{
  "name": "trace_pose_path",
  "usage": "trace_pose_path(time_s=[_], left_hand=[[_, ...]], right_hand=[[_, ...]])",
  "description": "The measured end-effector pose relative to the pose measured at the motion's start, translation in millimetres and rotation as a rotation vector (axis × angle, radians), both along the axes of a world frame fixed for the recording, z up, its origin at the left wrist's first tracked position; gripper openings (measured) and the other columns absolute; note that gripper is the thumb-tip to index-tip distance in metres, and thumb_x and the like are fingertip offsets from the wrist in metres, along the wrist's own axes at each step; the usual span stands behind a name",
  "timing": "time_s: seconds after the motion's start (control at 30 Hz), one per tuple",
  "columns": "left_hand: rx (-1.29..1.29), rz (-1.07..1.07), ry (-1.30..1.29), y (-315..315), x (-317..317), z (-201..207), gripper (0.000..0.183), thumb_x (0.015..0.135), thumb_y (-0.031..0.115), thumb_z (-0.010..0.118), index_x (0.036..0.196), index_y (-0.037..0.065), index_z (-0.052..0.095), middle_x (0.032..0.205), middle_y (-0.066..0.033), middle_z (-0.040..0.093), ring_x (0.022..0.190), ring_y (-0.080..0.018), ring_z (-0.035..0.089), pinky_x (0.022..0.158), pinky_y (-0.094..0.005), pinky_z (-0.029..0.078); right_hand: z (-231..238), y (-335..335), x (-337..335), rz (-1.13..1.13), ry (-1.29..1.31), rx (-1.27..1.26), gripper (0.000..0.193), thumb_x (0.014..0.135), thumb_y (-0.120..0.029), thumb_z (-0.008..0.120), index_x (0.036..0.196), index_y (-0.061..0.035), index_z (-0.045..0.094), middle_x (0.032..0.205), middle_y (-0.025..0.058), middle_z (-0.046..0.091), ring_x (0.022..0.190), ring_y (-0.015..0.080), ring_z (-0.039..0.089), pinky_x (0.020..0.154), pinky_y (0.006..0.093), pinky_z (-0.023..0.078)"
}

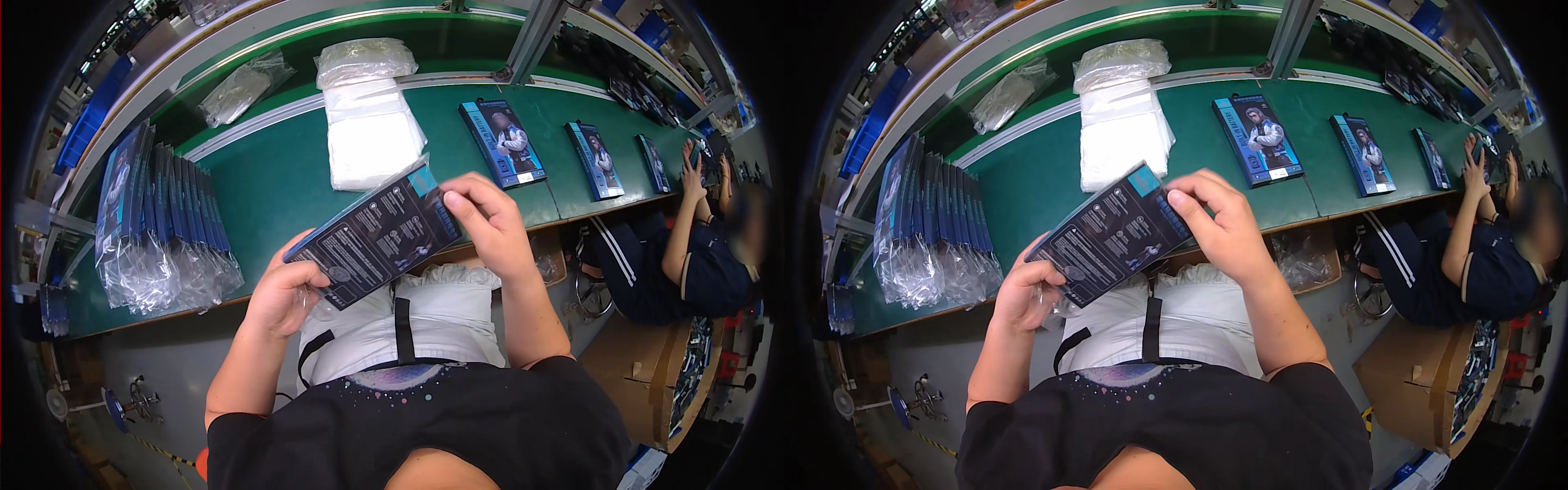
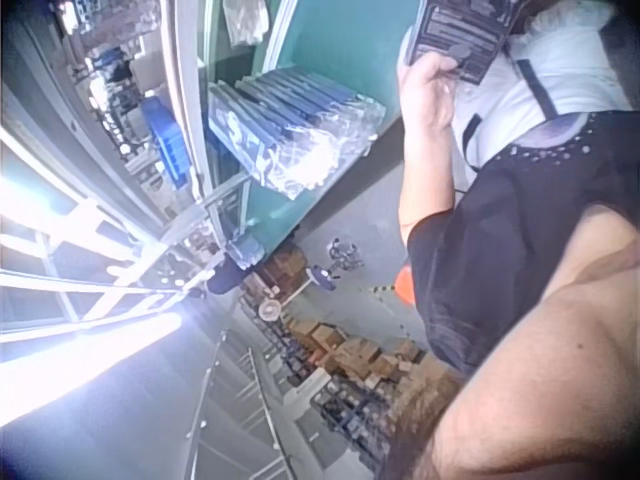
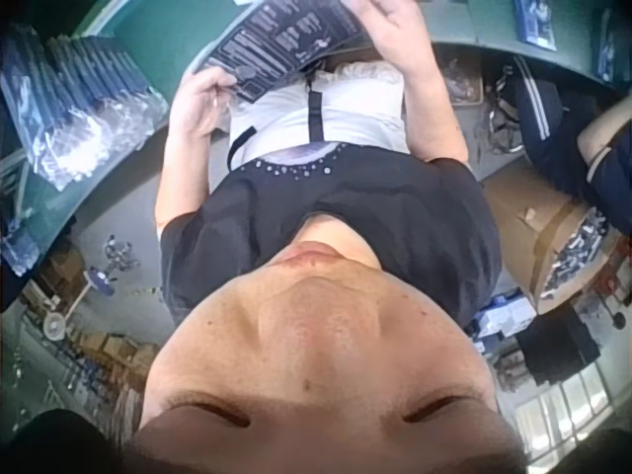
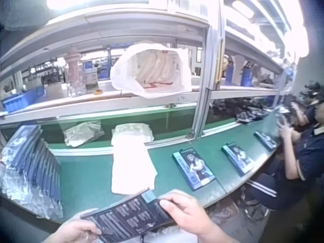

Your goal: The recorder is packaging small blue boxes into plastic sleeves and using rubber bands to bundle items on an assembly line.

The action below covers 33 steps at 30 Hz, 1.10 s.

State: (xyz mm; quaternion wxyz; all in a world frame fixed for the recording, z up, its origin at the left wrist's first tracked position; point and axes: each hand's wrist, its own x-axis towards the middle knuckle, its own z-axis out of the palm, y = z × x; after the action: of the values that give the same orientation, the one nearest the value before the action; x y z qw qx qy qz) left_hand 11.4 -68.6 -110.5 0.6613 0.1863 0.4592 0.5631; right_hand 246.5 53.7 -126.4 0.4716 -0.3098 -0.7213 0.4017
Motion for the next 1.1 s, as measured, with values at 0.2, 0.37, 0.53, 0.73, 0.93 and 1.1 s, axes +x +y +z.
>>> trace_pose_path(time_s=[0.2,0.37,0.53,0.73,0.93,1.1], left_hand=[[0.040,0.056,0.160,-16,-7,23,0.049,0.064,-0.009,0.051,0.113,-0.007,0.055,0.097,-0.0103,0.063,0.086,-0.0151,0.060,0.076,-0.0254,0.048],[0.264,0.298,0.577,-39,-30,59,0.052,0.065,-0.006,0.058,0.117,-0.005,0.056,0.099,-0.0106,0.063,0.084,-0.0128,0.058,0.070,-0.0248,0.047],[0.859,0.906,1.570,-36,-81,107,0.045,0.080,-0.010,0.055,0.125,-0.004,0.053,0.128,-0.0145,0.054,0.116,-0.0210,0.053,0.100,-0.0329,0.039],[0.200,0.623,2.252,-33,-152,90,0.042,0.080,0.028,0.069,0.117,0.009,0.063,0.124,-0.0162,0.055,0.116,-0.0307,0.051,0.100,-0.0403,0.036],[0.089,0.534,2.230,-38,-159,110,0.054,0.082,0.040,0.065,0.125,0.010,0.058,0.135,-0.0189,0.047,0.133,-0.0326,0.033,0.108,-0.0426,0.027],[0.283,0.751,1.589,-52,-214,142,0.067,0.089,0.051,0.051,0.134,0.003,0.046,0.140,-0.0144,0.043,0.134,-0.0257,0.033,0.109,-0.0405,0.024]], right_hand=[[-15,-9,-24,0.032,0.317,-0.554,0.011,0.093,-0.013,0.054,0.090,-0.0031,0.056,0.080,0.0007,0.054,0.071,0.0080,0.052,0.061,0.0235,0.045],[-18,-5,-33,-0.019,0.557,-0.685,0.012,0.094,-0.014,0.050,0.099,-0.0037,0.050,0.093,0.0091,0.053,0.080,0.0182,0.057,0.067,0.0348,0.052],[-25,-2,-16,0.004,0.482,-0.700,0.014,0.094,-0.017,0.052,0.096,-0.0027,0.053,0.090,0.0071,0.056,0.079,0.0152,0.056,0.071,0.0306,0.049],[-29,3,-15,0.047,0.396,-0.698,0.016,0.093,-0.019,0.053,0.095,-0.0028,0.055,0.090,0.0067,0.057,0.079,0.0137,0.056,0.072,0.0285,0.048],[3,4,-43,0.171,0.239,-0.469,0.027,0.094,-0.021,0.052,0.111,-0.0011,0.054,0.104,0.0080,0.058,0.093,0.0144,0.055,0.079,0.0272,0.044],[49,5,-100,0.434,0.127,-0.363,0.041,0.095,-0.027,0.049,0.126,-0.0006,0.047,0.118,0.0103,0.055,0.106,0.0169,0.053,0.087,0.0280,0.041]])
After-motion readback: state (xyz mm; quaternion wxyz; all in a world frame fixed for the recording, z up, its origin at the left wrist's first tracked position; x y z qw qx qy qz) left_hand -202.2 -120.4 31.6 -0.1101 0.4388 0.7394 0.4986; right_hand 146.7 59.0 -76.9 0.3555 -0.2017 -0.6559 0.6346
